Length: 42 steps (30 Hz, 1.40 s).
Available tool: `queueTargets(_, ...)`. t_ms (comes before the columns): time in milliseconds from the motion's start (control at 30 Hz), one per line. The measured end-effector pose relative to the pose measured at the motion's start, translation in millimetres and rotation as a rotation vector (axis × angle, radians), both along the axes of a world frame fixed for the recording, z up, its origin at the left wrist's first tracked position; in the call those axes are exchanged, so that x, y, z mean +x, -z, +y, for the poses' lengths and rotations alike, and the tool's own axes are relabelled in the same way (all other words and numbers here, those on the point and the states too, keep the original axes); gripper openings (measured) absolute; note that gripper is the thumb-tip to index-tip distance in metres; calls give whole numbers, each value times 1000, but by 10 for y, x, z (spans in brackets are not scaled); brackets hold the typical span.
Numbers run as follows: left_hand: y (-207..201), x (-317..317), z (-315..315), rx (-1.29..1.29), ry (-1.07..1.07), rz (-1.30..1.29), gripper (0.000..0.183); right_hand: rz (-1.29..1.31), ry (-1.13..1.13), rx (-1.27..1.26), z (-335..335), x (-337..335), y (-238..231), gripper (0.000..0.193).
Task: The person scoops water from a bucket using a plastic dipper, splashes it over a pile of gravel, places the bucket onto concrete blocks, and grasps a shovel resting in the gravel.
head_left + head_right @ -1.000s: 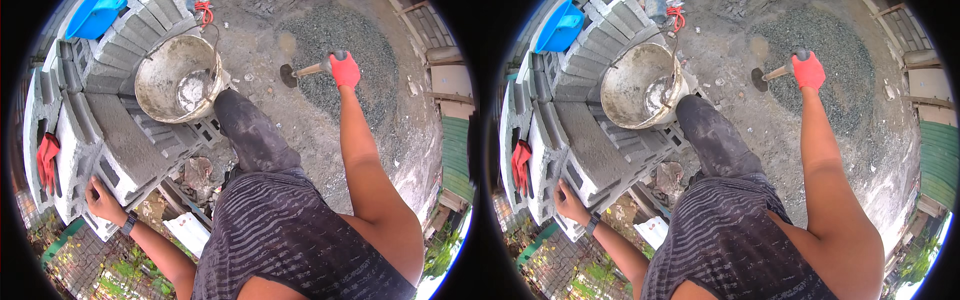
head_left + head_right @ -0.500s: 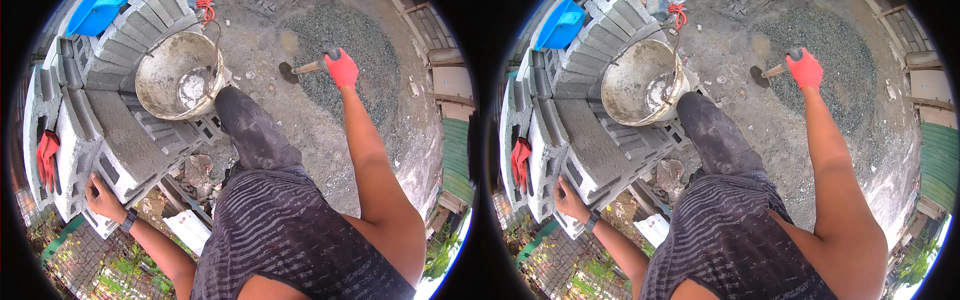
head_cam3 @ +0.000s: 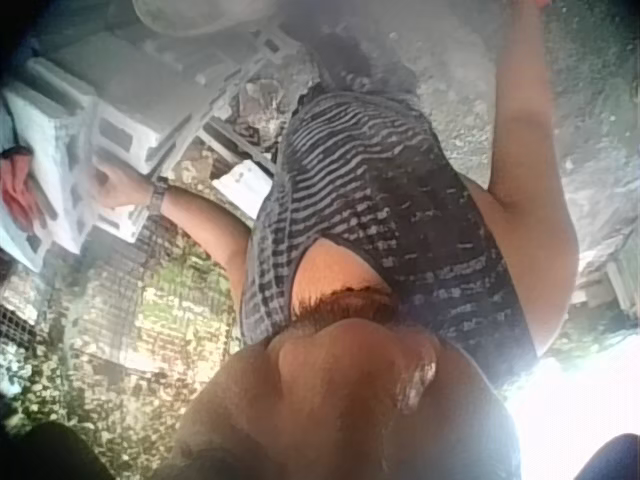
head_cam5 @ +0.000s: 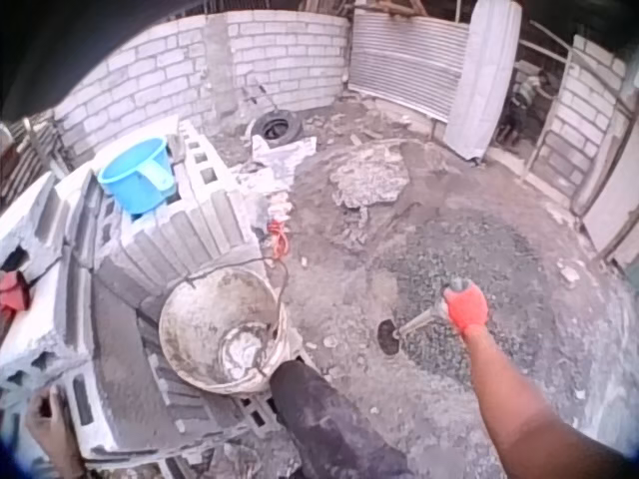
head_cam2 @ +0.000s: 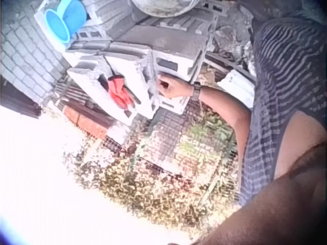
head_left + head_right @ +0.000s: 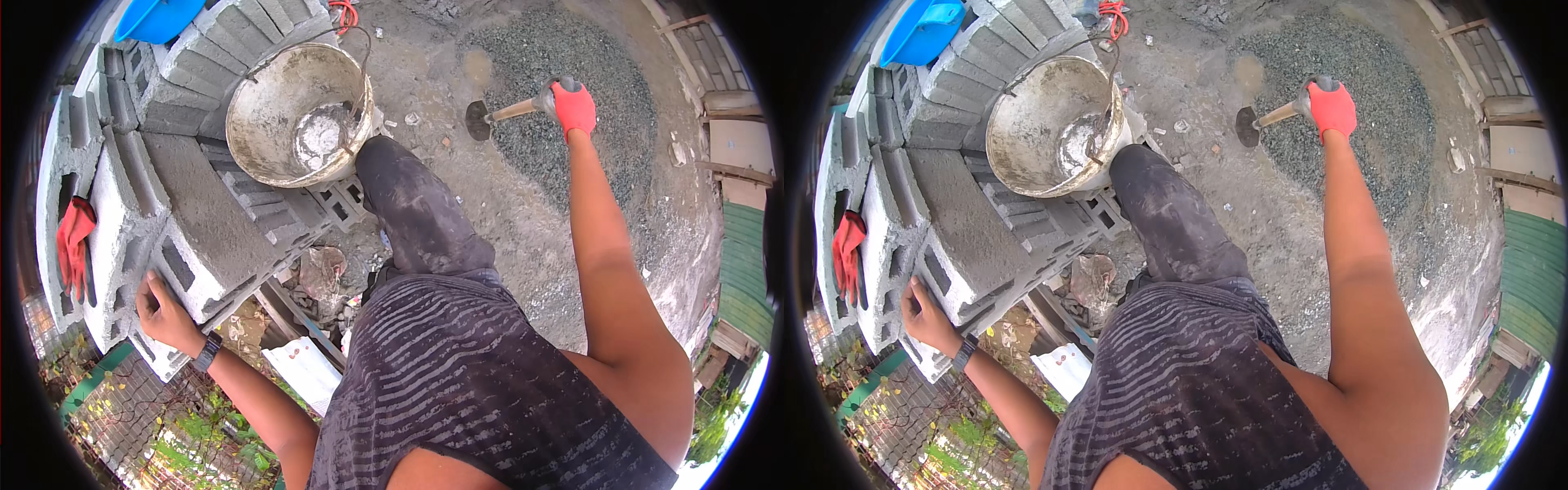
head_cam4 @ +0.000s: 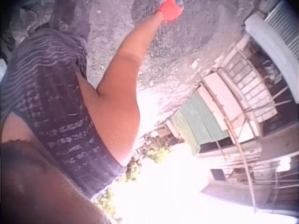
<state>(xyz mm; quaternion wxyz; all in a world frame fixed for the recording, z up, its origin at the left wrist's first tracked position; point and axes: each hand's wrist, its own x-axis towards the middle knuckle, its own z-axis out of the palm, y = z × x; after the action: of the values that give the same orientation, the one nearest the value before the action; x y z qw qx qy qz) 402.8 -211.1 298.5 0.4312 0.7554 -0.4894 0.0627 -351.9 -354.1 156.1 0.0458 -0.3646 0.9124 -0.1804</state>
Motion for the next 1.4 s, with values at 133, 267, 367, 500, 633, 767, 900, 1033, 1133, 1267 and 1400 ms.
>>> queueTargets(133, -30, -81, 8, -17, -22, -5, 27, 157, -138, -6, 207, 173, -12, 72)
queueTargets(267, -18, -75, 9, -7, -39, -24, 28, 236, -401, 36, 390, 220, -10, 74)
queueTargets(367, -29, -23, 29, 8, -56, -19, 27, 183, -347, 38, 399, 335, -105, 74)
queueTargets(500, -11, -42, 18, -15, -21, 20, 26, 184, -283, 65, 439, 393, -132, 67)
queueTargets(633, 59, 5, -12, -66, -12, 133, 27, 311, -270, -38, 491, 275, 100, 58)
queueTargets(767, -14, 0, 31, -54, -70, 24, 28, 234, -297, 5, 624, 539, 37, 62)
queueTargets(900, 10, 16, 45, -102, -55, -10, 28, 225, -306, 41, 809, 689, 46, 59)
queueTargets(1033, 2, -10, 26, -138, -45, 0, 28, 380, -323, -165, 979, 614, 283, 49)
queueTargets(1133, 3, 2, 45, -136, -50, -35, 30, 244, -311, -42, 1037, 722, 161, 48)
queueTargets(1267, 29, 3, 25, -101, -67, -55, 32, 237, -249, 6, 1071, 668, 142, 48)
queueTargets(1400, 24, 33, 30, -67, -73, -38, 33, 242, -215, -11, 1055, 547, 151, 49)
